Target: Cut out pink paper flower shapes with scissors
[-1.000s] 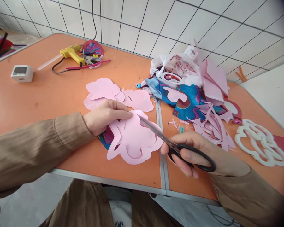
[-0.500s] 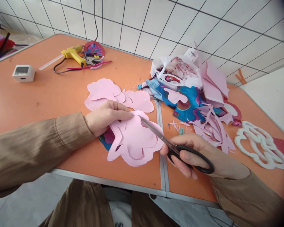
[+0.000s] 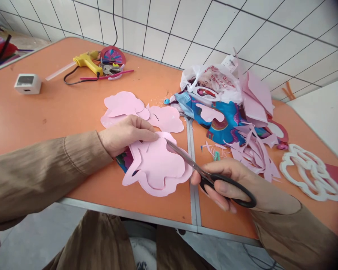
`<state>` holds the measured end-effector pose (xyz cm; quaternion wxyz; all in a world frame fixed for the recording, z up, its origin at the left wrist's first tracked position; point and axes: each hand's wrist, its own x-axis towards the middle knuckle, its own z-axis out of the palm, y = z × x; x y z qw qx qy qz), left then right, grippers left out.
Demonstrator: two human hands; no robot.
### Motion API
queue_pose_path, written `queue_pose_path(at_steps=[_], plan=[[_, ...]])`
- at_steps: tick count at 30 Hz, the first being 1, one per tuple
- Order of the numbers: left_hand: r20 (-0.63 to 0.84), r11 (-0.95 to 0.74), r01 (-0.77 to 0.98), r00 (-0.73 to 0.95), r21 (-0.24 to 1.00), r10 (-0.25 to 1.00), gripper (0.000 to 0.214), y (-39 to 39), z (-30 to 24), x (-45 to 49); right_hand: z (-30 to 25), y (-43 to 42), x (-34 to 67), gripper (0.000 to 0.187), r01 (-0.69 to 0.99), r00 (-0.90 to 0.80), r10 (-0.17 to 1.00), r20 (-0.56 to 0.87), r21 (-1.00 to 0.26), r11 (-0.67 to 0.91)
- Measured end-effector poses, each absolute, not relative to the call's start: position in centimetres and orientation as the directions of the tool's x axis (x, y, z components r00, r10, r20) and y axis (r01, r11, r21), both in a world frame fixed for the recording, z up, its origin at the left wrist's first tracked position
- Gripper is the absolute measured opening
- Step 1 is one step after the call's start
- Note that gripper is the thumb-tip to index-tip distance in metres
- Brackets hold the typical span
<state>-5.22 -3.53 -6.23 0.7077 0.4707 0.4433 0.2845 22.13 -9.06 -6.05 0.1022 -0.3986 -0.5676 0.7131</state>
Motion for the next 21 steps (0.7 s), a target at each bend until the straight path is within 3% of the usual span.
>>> queue_pose_path(at_steps=[12, 21], plan=[[-0.342, 0.358, 0.051, 0.441, 0.932, 0.83, 0.012, -3.37, -6.16, -5.28, -6.14, -9.43, 22.22, 0.048, 0.285, -0.648, 0.611, -0.455, -0.889, -0.359], [-0.282, 0.282, 0.083, 0.526, 0.956, 0.802, 0.025, -3.27, -6.35, -5.65, -6.07, -8.97, 22.55, 0.057, 0.347, -0.678, 0.516, -0.524, -0.847, -0.403]])
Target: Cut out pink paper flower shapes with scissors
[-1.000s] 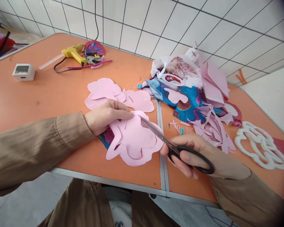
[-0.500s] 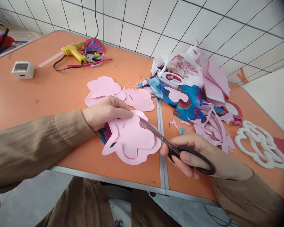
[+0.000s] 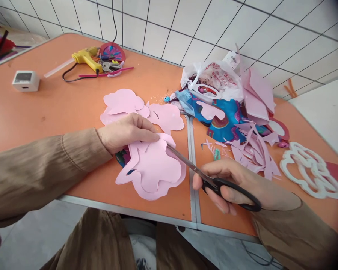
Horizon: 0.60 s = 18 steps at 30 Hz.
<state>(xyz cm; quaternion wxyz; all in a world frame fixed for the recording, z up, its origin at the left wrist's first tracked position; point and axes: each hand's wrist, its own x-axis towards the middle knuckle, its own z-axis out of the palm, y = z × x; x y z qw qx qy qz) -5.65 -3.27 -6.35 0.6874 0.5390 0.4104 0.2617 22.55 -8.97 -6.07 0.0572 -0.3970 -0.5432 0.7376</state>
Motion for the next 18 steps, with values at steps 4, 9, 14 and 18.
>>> queue_pose_path(at_steps=[4, 9, 14, 18], plan=[[-0.305, 0.316, 0.07, 0.519, 0.946, 0.799, 0.025, -3.29, -6.34, -5.47, -5.94, -8.82, 22.76, 0.056, 0.352, -0.707, 0.497, -0.503, -0.86, -0.369], [-0.319, 0.339, 0.059, 0.519, 0.939, 0.793, 0.023, -3.21, -6.35, -5.42, -6.17, -8.92, 23.03, 0.058, 0.316, -0.72, 0.515, -0.465, -0.881, -0.353], [-0.297, 0.302, 0.078, 0.521, 0.95, 0.8, 0.025, -3.15, -6.38, -5.51, -6.09, -8.99, 22.94, 0.058, 0.311, -0.72, 0.516, -0.464, -0.881, -0.357], [-0.293, 0.27, 0.124, 0.54, 0.955, 0.789, 0.022, -3.17, -6.47, -5.55, -6.28, -8.96, 22.78, 0.06, 0.295, -0.728, 0.507, -0.461, -0.879, -0.375]])
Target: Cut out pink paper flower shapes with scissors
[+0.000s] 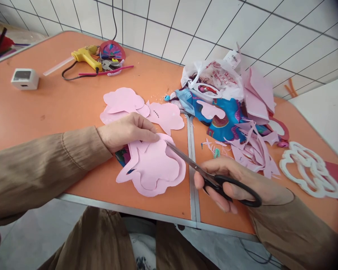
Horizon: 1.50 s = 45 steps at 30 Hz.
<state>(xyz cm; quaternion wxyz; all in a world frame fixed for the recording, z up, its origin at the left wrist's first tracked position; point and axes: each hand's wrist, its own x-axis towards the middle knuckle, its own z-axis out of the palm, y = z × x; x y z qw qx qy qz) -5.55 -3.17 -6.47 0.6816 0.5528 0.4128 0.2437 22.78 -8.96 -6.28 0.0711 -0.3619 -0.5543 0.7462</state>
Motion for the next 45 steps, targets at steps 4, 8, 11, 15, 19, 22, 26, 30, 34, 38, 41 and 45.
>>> queue_pose_path(at_steps=[4, 8, 11, 15, 19, 22, 26, 30, 34, 38, 41, 45], plan=[[-0.258, 0.196, 0.168, 0.571, 0.966, 0.779, 0.021, -3.1, -6.51, -5.59, -6.3, -8.89, 22.67, 0.059, 0.306, -0.73, 0.495, -0.471, -0.873, -0.379], [-0.248, 0.153, 0.206, 0.606, 0.967, 0.756, 0.022, -3.06, -6.4, -5.57, -6.14, -8.77, 22.72, 0.055, 0.307, -0.739, 0.475, -0.478, -0.866, -0.394], [-0.277, 0.154, 0.248, 0.613, 0.957, 0.74, 0.018, -3.12, -6.3, -5.54, -6.22, -8.66, 22.91, 0.053, 0.311, -0.756, 0.447, -0.479, -0.863, -0.399], [-0.282, 0.149, 0.258, 0.623, 0.955, 0.73, 0.015, -3.21, -6.22, -5.52, -6.48, -8.61, 23.1, 0.054, 0.306, -0.762, 0.445, -0.47, -0.868, -0.392], [-0.3, 0.196, 0.23, 0.637, 0.953, 0.71, 0.012, -3.24, -6.18, -5.56, -6.65, -8.63, 23.15, 0.054, 0.344, -0.735, 0.45, -0.506, -0.851, -0.396], [-0.303, 0.216, 0.212, 0.652, 0.953, 0.695, 0.01, -3.13, -6.26, -5.66, -6.79, -8.66, 23.27, 0.053, 0.37, -0.717, 0.441, -0.54, -0.831, -0.416], [-0.315, 0.225, 0.22, 0.679, 0.949, 0.664, 0.01, -2.87, -6.45, -5.82, -6.92, -8.68, 23.44, 0.057, 0.391, -0.69, 0.441, -0.574, -0.809, -0.44], [-0.341, 0.245, 0.238, 0.689, 0.94, 0.64, 0.008, -2.77, -6.47, -5.83, -6.6, -8.69, 23.14, 0.057, 0.382, -0.706, 0.428, -0.564, -0.813, -0.44], [-0.346, 0.28, 0.209, 0.672, 0.937, 0.655, 0.014, -2.83, -6.4, -5.68, -6.37, -8.66, 22.86, 0.051, 0.325, -0.737, 0.442, -0.511, -0.842, -0.431], [-0.334, 0.293, 0.176, 0.653, 0.94, 0.679, 0.016, -2.84, -6.47, -5.61, -6.83, -8.53, 23.29, 0.047, 0.272, -0.781, 0.427, -0.456, -0.863, -0.425], [-0.335, 0.301, 0.168, 0.65, 0.939, 0.683, 0.016, -2.79, -6.54, -5.63, -7.1, -8.5, 23.57, 0.047, 0.265, -0.785, 0.432, -0.445, -0.87, -0.416], [-0.336, 0.297, 0.175, 0.656, 0.939, 0.676, 0.015, -2.78, -6.52, -5.66, -6.91, -8.6, 23.35, 0.048, 0.273, -0.771, 0.439, -0.462, -0.862, -0.427]])
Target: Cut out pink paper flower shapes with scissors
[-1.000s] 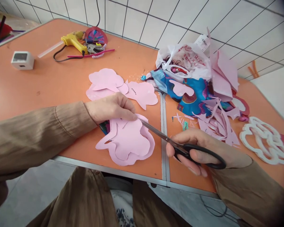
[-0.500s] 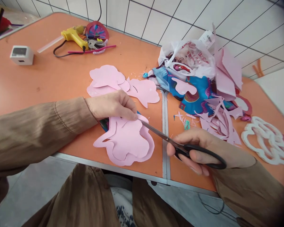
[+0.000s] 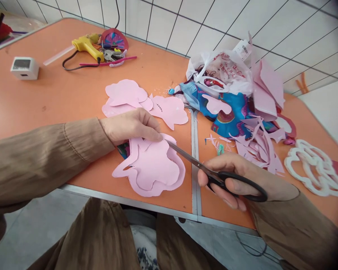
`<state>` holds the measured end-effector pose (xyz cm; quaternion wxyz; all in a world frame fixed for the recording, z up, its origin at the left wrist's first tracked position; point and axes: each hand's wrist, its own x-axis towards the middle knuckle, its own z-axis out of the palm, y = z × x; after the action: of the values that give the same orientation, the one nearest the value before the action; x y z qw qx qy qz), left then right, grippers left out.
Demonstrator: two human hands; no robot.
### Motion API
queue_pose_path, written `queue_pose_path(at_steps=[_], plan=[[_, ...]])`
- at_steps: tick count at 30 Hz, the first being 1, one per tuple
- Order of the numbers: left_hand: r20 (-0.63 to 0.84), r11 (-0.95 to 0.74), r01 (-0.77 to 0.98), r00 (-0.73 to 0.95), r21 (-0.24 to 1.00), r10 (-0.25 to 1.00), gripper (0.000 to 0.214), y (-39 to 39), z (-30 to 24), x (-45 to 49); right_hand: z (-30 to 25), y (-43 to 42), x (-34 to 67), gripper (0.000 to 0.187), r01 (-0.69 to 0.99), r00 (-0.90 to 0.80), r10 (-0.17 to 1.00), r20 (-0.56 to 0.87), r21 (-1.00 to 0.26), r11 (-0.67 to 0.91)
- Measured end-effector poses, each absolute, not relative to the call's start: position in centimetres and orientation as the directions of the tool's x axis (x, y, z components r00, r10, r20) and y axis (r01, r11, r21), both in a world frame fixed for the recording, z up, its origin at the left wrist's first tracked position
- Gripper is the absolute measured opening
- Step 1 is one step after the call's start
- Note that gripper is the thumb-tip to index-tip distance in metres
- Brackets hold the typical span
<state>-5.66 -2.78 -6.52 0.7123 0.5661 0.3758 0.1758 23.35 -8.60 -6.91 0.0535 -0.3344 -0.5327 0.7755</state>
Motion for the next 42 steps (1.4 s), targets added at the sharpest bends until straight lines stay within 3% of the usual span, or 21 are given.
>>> queue_pose_path(at_steps=[5, 18, 34, 42], plan=[[-0.346, 0.296, 0.19, 0.647, 0.936, 0.679, 0.015, -2.8, -6.4, -5.6, -6.4, -8.8, 22.8, 0.052, 0.326, -0.711, 0.483, -0.511, -0.848, -0.419], [-0.403, 0.323, 0.247, 0.656, 0.914, 0.638, 0.011, -2.8, -6.3, -5.6, -6.2, -8.8, 23.3, 0.058, 0.438, -0.672, 0.421, -0.61, -0.785, -0.438], [-0.415, 0.339, 0.257, 0.704, 0.905, 0.576, 0.014, -2.8, -6.4, -5.7, -5.6, -8.9, 22.3, 0.065, 0.479, -0.634, 0.43, -0.643, -0.762, -0.435], [-0.383, 0.276, 0.269, 0.728, 0.923, 0.569, 0.013, -2.8, -6.4, -5.8, -5.1, -8.1, 23.4, 0.032, 0.553, -0.623, 0.367, -0.691, -0.721, -0.418]])
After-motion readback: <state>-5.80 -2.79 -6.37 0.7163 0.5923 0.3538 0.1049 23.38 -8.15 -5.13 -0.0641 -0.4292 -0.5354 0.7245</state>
